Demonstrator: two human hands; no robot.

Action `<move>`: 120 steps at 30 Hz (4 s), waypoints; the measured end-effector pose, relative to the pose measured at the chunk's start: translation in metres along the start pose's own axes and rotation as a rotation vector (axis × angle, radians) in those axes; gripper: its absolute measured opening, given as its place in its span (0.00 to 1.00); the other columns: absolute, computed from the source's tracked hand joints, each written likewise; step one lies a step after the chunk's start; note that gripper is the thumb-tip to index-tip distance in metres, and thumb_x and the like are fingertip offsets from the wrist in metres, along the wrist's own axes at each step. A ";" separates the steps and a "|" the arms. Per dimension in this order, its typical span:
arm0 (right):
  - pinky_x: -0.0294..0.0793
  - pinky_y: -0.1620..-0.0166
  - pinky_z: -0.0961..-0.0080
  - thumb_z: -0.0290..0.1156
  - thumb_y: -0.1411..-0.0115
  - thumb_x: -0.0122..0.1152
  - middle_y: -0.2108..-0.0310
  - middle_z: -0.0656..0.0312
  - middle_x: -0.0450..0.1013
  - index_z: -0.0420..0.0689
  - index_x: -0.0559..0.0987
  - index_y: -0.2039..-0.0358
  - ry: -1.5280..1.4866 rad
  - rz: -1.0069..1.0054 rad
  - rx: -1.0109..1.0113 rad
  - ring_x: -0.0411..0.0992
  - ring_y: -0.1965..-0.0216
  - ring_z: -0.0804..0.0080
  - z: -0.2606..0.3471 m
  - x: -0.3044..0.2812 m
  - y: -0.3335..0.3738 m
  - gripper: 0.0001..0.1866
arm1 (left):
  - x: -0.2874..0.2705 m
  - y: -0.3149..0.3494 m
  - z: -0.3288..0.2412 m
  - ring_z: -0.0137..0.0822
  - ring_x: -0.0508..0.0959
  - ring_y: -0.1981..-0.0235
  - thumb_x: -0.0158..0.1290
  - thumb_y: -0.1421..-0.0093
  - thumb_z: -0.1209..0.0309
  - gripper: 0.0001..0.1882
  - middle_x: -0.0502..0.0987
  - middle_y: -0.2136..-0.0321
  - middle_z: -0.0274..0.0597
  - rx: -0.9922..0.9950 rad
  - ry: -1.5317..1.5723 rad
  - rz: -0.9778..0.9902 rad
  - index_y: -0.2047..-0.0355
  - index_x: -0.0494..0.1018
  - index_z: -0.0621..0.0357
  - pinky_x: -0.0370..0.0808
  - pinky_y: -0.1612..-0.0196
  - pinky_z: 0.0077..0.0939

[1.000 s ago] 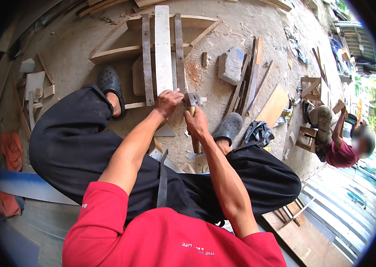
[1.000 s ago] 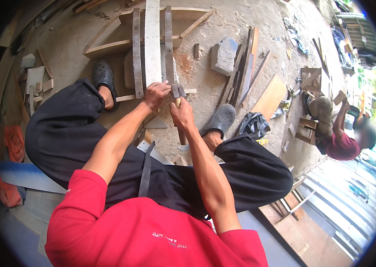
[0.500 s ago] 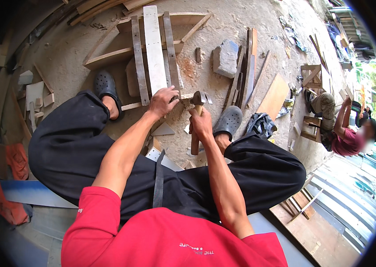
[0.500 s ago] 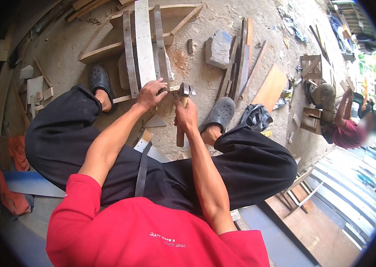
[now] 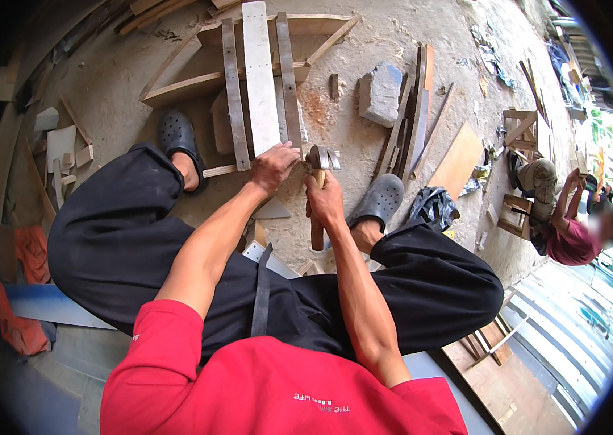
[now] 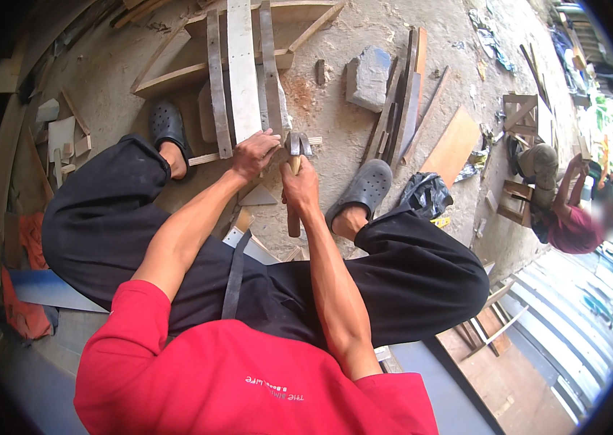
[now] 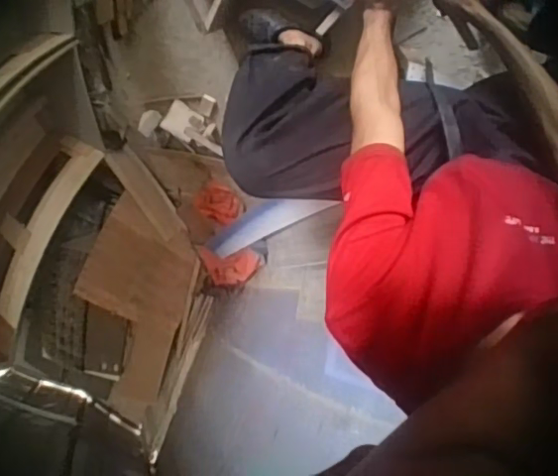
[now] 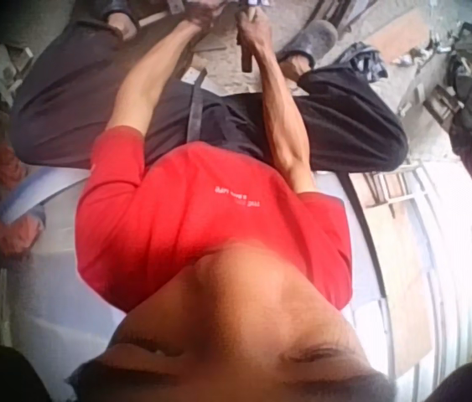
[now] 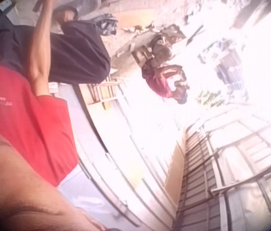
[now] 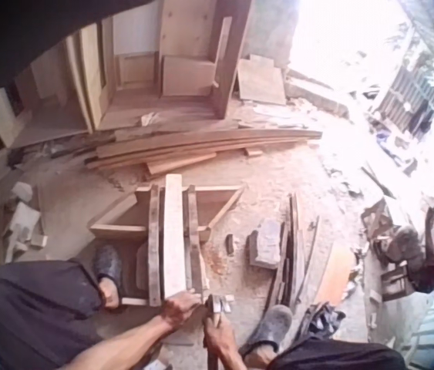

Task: The person sits on the floor and assembles a wooden frame by placing a white plank onto a structure. They use a hammer to drive nails into the wood to secure the plank in place.

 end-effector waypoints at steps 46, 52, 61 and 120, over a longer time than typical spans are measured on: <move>0.69 0.85 0.70 0.33 0.39 0.55 0.87 0.60 0.68 0.38 0.71 0.72 0.290 0.019 -0.055 0.70 0.88 0.71 0.003 0.017 -0.003 0.11 | -0.006 -0.004 0.009 0.38 0.81 0.57 0.62 0.50 0.66 0.10 0.82 0.64 0.35 -0.097 -0.136 0.075 0.67 0.80 0.53 0.77 0.53 0.31; 0.67 0.88 0.71 0.33 0.38 0.56 0.86 0.63 0.66 0.40 0.70 0.70 -0.145 -0.071 0.006 0.66 0.91 0.71 -0.025 0.005 -0.013 0.09 | -0.039 -0.021 0.007 0.43 0.67 0.39 0.67 0.57 0.49 0.38 0.70 0.44 0.42 0.107 -0.127 0.315 0.48 0.70 0.54 0.64 0.38 0.41; 0.69 0.86 0.70 0.35 0.40 0.57 0.85 0.62 0.68 0.40 0.73 0.69 -0.178 -0.042 0.078 0.68 0.89 0.70 -0.041 -0.005 -0.028 0.10 | -0.026 -0.038 0.014 0.53 0.32 0.28 0.62 0.65 0.30 0.58 0.33 0.28 0.48 -0.007 -0.395 0.693 0.33 0.53 0.25 0.34 0.32 0.64; 0.66 0.87 0.73 0.33 0.38 0.56 0.88 0.64 0.66 0.40 0.72 0.70 0.044 -0.015 -0.030 0.67 0.91 0.73 -0.013 0.006 0.003 0.09 | 0.001 -0.006 0.016 0.41 0.78 0.49 0.52 0.43 0.72 0.09 0.79 0.50 0.36 0.142 -0.243 0.219 0.61 0.75 0.51 0.73 0.44 0.44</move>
Point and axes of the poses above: each hand's wrist, its own y-axis away from the middle knuckle, its own x-axis out of the palm, z = x × y, the point moved 1 cm from there along -y, towards the middle knuckle
